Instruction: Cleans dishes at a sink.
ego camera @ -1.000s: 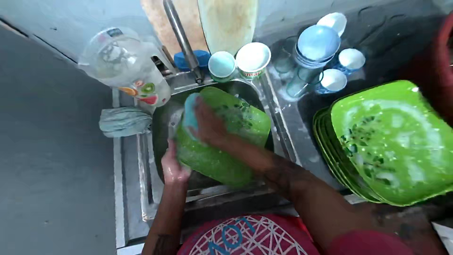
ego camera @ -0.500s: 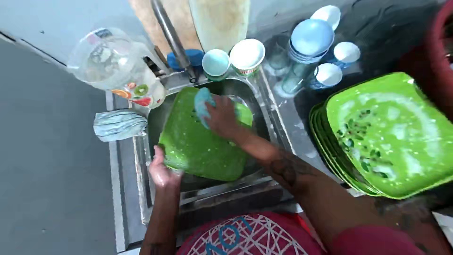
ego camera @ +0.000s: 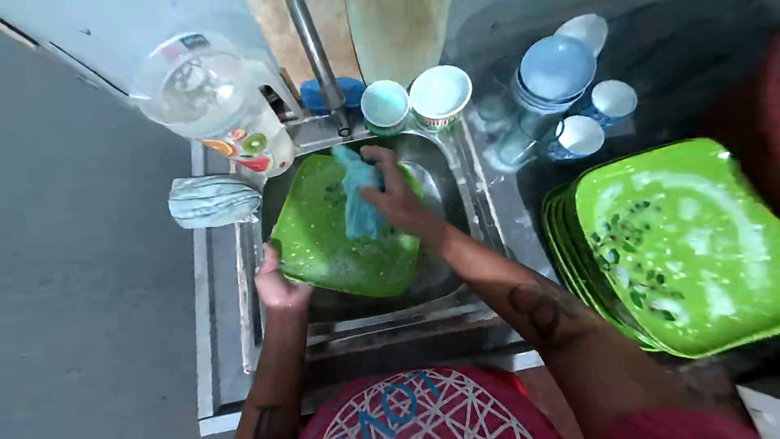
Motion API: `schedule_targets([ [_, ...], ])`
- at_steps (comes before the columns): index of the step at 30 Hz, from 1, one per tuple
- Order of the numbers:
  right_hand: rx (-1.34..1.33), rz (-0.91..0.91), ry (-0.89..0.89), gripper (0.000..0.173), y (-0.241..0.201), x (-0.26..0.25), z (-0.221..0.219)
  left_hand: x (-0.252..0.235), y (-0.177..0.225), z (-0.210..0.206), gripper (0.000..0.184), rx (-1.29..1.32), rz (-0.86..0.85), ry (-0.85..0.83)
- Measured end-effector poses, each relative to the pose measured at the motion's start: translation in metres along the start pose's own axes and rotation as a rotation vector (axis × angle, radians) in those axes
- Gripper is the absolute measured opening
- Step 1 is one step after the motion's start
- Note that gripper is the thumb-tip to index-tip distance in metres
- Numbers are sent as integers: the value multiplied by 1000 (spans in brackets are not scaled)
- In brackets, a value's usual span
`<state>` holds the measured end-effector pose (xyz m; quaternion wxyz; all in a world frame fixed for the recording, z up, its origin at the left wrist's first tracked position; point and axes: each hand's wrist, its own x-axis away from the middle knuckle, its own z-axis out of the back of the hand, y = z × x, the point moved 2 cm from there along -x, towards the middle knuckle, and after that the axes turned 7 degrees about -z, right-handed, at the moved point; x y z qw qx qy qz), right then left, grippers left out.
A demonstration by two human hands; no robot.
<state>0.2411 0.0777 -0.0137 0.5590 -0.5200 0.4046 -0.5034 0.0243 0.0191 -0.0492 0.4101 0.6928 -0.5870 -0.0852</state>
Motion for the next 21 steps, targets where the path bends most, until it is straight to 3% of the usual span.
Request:
schedule_targets([
  [4, 523, 22, 116, 47, 36, -10, 10, 5, 5, -2, 48, 12, 15, -15],
  [7, 752, 131, 244, 61, 56, -6, -5, 13, -4, -15, 47, -34, 20, -36],
  [9, 812, 92, 130, 70, 35, 13, -30, 19, -16, -25, 45, -85, 48, -50],
  [11, 734, 240, 95, 60, 36, 22, -66, 16, -25, -30, 43, -100, 69, -82],
  [13, 641, 324, -98, 49, 37, 40, -81, 7, -25, -28, 47, -114, 49, -125],
  [15, 631, 367, -228, 43, 53, 57, -67, -2, -14, -17, 52, -70, 45, -177],
  [19, 819, 323, 52, 45, 94, 30, -1, -1, 5, -7, 56, -14, 29, -206],
  [21, 906, 61, 104, 50, 71, -2, 14, 9, -2, -17, 54, -52, 53, -150],
])
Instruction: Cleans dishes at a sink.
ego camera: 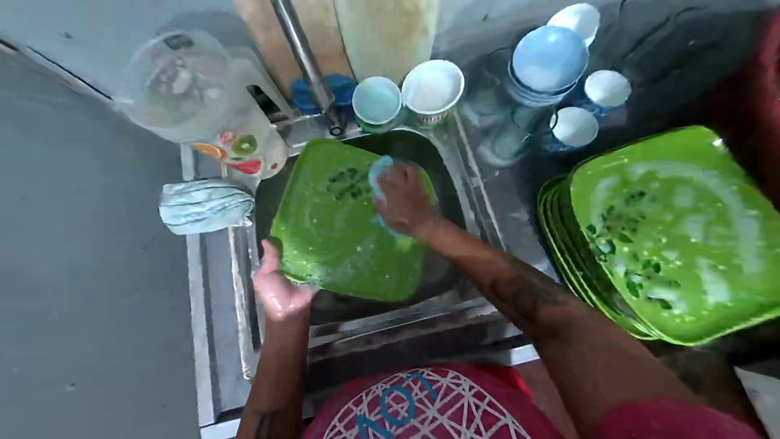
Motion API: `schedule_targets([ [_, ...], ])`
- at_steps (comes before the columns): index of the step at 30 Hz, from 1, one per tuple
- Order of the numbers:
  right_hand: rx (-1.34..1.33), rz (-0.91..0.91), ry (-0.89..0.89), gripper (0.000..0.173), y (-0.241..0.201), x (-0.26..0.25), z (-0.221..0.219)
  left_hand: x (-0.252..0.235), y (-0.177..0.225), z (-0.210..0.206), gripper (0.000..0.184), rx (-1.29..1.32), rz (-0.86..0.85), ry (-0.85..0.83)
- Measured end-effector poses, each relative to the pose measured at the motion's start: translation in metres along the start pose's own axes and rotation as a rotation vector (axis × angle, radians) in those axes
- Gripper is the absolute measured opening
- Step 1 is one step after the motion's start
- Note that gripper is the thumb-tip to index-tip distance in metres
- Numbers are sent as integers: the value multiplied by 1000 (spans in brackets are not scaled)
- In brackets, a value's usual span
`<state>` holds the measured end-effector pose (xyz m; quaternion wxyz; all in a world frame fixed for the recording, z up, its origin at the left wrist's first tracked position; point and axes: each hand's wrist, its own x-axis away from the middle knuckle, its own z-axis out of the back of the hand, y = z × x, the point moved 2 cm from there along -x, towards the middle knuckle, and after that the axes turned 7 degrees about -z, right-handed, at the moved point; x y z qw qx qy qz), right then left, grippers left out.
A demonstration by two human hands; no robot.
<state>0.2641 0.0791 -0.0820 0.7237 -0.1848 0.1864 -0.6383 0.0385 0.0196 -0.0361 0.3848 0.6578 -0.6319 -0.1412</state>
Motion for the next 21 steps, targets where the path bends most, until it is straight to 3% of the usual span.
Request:
schedule_targets([
  [2, -11, -62, 97, 47, -21, -21, 11, 5, -11, -11, 49, -43, 28, 68],
  [4, 0, -150, -92, 46, -52, -31, 35, 7, -19, -16, 45, -55, 52, 105],
  [6, -183, -114, 87, 44, -55, -43, 31, 5, -19, -15, 43, -67, 51, 111],
  [10, -424, -217, 201, 61, -58, -45, 52, 2, -12, -6, 46, -41, 43, 117],
  [13, -273, -85, 36, 78, -56, -30, 48, 2, -7, -4, 48, -11, 38, 93],
  [15, -138, -21, -67, 62, -53, -23, 42, 2, -7, -3, 50, -12, 38, 86],
  [17, -171, -73, -117, 48, -53, -22, 42, 3, -9, 0, 50, -14, 35, 80],
  [21, -395, -227, 12, 55, -53, -27, 59, 6, -9, -2, 47, -14, 60, 106],
])
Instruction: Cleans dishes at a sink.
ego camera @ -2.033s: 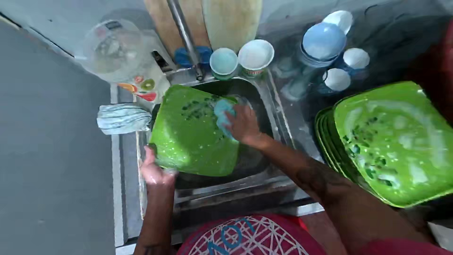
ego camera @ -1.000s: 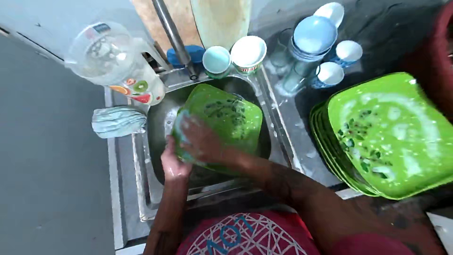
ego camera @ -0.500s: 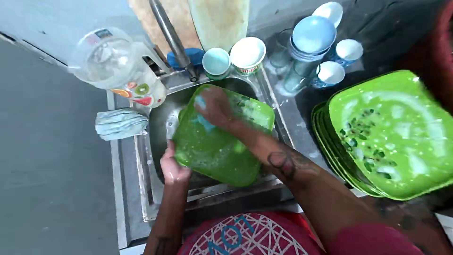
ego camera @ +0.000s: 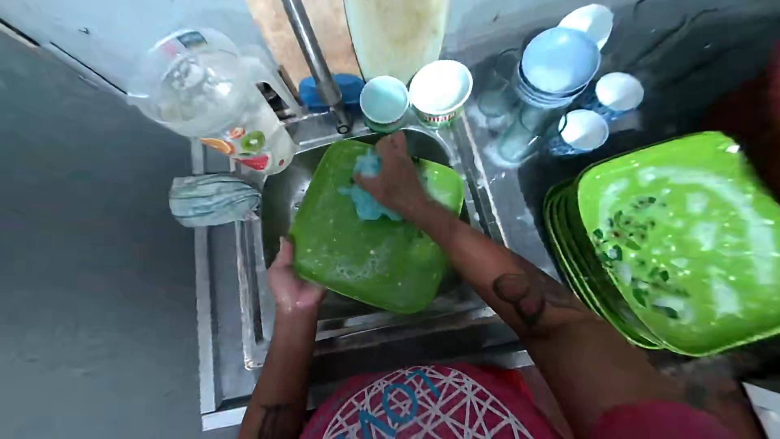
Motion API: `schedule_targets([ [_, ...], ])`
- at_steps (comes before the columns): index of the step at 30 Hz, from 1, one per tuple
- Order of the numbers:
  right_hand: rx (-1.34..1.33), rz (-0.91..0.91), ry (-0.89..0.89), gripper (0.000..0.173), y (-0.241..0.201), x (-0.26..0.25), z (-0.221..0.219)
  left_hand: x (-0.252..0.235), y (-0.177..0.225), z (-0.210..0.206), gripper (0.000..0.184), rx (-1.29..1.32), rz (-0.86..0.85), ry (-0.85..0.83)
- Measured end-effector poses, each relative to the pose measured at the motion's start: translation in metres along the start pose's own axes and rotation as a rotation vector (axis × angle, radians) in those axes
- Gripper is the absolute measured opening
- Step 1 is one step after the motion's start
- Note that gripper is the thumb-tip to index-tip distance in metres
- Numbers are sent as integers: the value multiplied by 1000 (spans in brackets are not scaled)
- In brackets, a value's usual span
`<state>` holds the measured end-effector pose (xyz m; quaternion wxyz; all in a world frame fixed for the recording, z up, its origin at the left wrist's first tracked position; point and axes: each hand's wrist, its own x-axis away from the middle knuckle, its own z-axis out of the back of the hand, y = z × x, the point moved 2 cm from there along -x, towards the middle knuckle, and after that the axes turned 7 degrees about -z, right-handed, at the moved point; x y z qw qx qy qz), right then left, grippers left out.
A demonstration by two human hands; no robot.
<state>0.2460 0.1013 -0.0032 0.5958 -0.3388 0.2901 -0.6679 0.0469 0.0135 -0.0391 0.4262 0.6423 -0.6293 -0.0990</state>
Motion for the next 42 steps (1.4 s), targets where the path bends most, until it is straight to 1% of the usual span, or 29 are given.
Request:
schedule_targets([
  [2, -74, -21, 48, 59, -2, 0, 2, 0, -1, -1, 48, 1, 9, 13],
  [3, -73, -41, 16, 63, -1, 0, 2, -1, -1, -3, 48, 2, 12, 15],
  [5, -8, -14, -159, 70, 6, -4, -3, -2, 0, -3, 48, 3, 19, -1],
  [7, 143, 73, -342, 75, 7, -2, -5, -1, 0, -3, 48, 5, 18, -15],
  [8, 205, 110, -397, 78, 6, 0, -5, -1, -1, -3, 47, -4, 9, -16],
  [9, 227, 121, -427, 78, 5, 1, -7, 0, -1, -4, 46, -8, 7, -7],
  [10, 221, 102, -444, 75, 5, 1, -8, 1, -2, -6, 46, -15, 8, 5],
  [12, 190, 19, -484, 61, 2, 1, -10, 4, -4, -10, 45, -32, 0, 36],
  [14, 69, -33, -456, 53, -4, 4, -5, 4, -3, -10, 44, -42, 0, 38],
  [16, -133, -66, -414, 51, -12, 9, 7, 4, -1, -8, 44, -42, 10, 14],
  [18, -355, -105, -426, 45, -18, 11, 16, 3, 0, -8, 46, -32, 16, 7],
  [19, -454, -138, -427, 46, -19, 11, 20, 3, 1, -9, 46, -31, 17, 12],
  [21, -542, -169, -368, 50, -19, 10, 26, 3, 1, -9, 47, -34, 16, 11],
  [22, -519, -155, -316, 53, -19, 9, 27, 2, 2, -8, 48, -26, 17, 4],
  [25, -246, -47, -204, 51, -22, 8, 33, 1, 1, -7, 48, -13, 28, -4],
  [28, -124, 0, -222, 49, -16, 10, 27, 1, 0, -7, 47, -17, 28, 26],
  [29, -60, 20, -213, 55, -10, 10, 22, 1, -1, -7, 46, -25, 22, 33],
  [31, 103, 52, -127, 72, 0, 11, 8, 0, -2, -5, 46, -14, 9, 21],
  [33, 203, 32, -52, 76, 5, 22, -13, 1, -7, -5, 46, -4, -13, 21],
  [35, 249, 84, 15, 78, 6, 42, -46, 6, -13, -16, 45, 16, -3, 28],
  [36, 252, 159, 33, 73, 4, 54, -63, 9, -17, -21, 44, 18, 17, 7],
  [37, 232, 255, 30, 62, 0, 68, -76, 9, -20, -22, 44, 9, 31, -22],
  [38, 176, 351, -12, 49, -1, 80, -83, 6, -20, -21, 44, -7, 28, -42],
  [39, 125, 443, -87, 42, 4, 89, -84, 2, -17, -18, 45, -26, -2, -53],
  [41, 103, 562, -176, 35, 33, 97, -74, -5, -5, -7, 46, -26, -66, -48],
  [42, 127, 544, -208, 36, 50, 94, -63, -8, 3, 2, 48, 3, -80, -80],
])
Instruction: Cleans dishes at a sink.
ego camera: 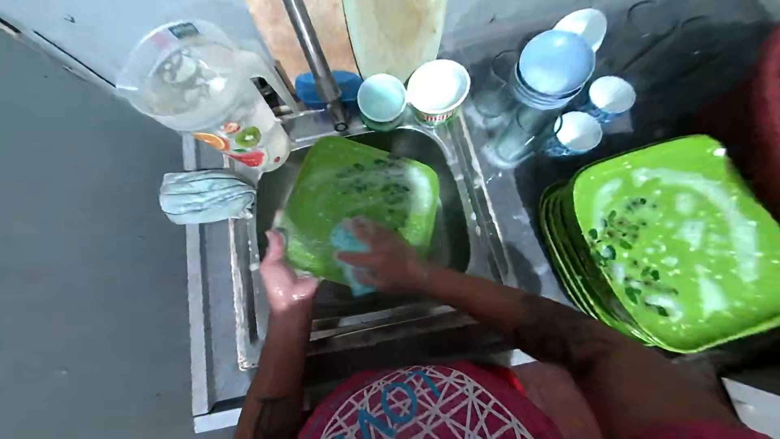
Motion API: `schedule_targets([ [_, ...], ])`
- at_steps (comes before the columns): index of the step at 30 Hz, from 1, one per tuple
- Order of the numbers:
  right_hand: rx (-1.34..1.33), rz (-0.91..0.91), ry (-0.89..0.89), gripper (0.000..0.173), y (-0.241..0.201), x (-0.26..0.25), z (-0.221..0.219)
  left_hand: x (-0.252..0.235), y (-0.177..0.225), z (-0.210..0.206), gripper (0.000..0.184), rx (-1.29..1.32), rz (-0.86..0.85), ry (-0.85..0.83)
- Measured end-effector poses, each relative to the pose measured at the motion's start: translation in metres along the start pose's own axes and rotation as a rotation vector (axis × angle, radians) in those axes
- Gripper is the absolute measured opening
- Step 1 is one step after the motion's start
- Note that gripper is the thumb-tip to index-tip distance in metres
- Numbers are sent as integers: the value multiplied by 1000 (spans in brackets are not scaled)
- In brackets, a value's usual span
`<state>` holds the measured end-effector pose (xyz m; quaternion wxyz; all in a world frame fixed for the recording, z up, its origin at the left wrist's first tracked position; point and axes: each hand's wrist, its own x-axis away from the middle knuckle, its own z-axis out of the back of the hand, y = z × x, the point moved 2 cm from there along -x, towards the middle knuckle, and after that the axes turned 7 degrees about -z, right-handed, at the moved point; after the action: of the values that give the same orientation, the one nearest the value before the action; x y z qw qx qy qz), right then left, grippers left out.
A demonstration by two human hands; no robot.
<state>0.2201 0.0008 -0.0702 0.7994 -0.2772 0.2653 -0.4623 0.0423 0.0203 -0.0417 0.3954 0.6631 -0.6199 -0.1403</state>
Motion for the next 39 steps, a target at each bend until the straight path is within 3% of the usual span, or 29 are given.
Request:
schedule_targets([
  [3, 105, -277, 56, 54, 46, -9, 30, 1, 11, 8, 49, 4, -29, 13],
  [5, 166, -425, 165, 70, 50, -37, 38, 9, 2, -4, 47, -27, 1, 30],
  [8, 138, -349, 274, 80, 13, -60, 17, 14, -17, -24, 43, -77, 52, 27],
  [10, 74, -231, 161, 71, -20, -56, -3, 6, -20, -22, 45, -79, 58, -19],
  [13, 52, 7, -84, 52, -18, -23, -12, -12, -2, 2, 52, -14, 10, -115],
  [14, 92, 8, -160, 51, -6, -14, -3, -14, 7, 11, 51, 3, -14, -99],
  [16, 161, -119, -139, 56, 31, -10, 16, -12, 20, 19, 52, -10, -40, -21],
  [19, 242, -293, 141, 62, 66, -40, 31, -1, 16, 10, 52, -18, -5, -44],
  [22, 220, -306, 283, 78, 37, -77, 15, 4, -3, -11, 51, -79, 41, -131],
  [24, 147, -173, 287, 74, 3, -78, -12, 1, -11, -20, 52, -124, 45, -130],
  [26, 21, -81, 47, 66, -29, -54, -16, -9, -11, -15, 54, -122, 65, -148],
  [28, -9, -45, -277, 76, -35, -18, 1, -18, 0, 1, 51, -90, 87, -128],
  [30, 71, -82, -418, 80, -23, 11, 24, -20, 16, 12, 44, -110, 86, -28],
  [33, 123, -138, -388, 62, -16, 21, 68, -14, 32, 8, 44, -157, 97, 107],
  [35, 75, -31, -271, 47, -23, 5, 102, -12, 40, -6, 47, -276, 107, 148],
  [36, 12, 38, -192, 40, -24, -5, 119, -12, 44, -8, 54, -342, 99, 100],
  [38, -177, 91, -73, 36, -19, -28, 158, -21, 53, -1, 66, -586, 40, -185],
  [39, -283, 65, -29, 41, -12, -39, 174, -27, 55, 2, 54, -690, -9, -297],
])
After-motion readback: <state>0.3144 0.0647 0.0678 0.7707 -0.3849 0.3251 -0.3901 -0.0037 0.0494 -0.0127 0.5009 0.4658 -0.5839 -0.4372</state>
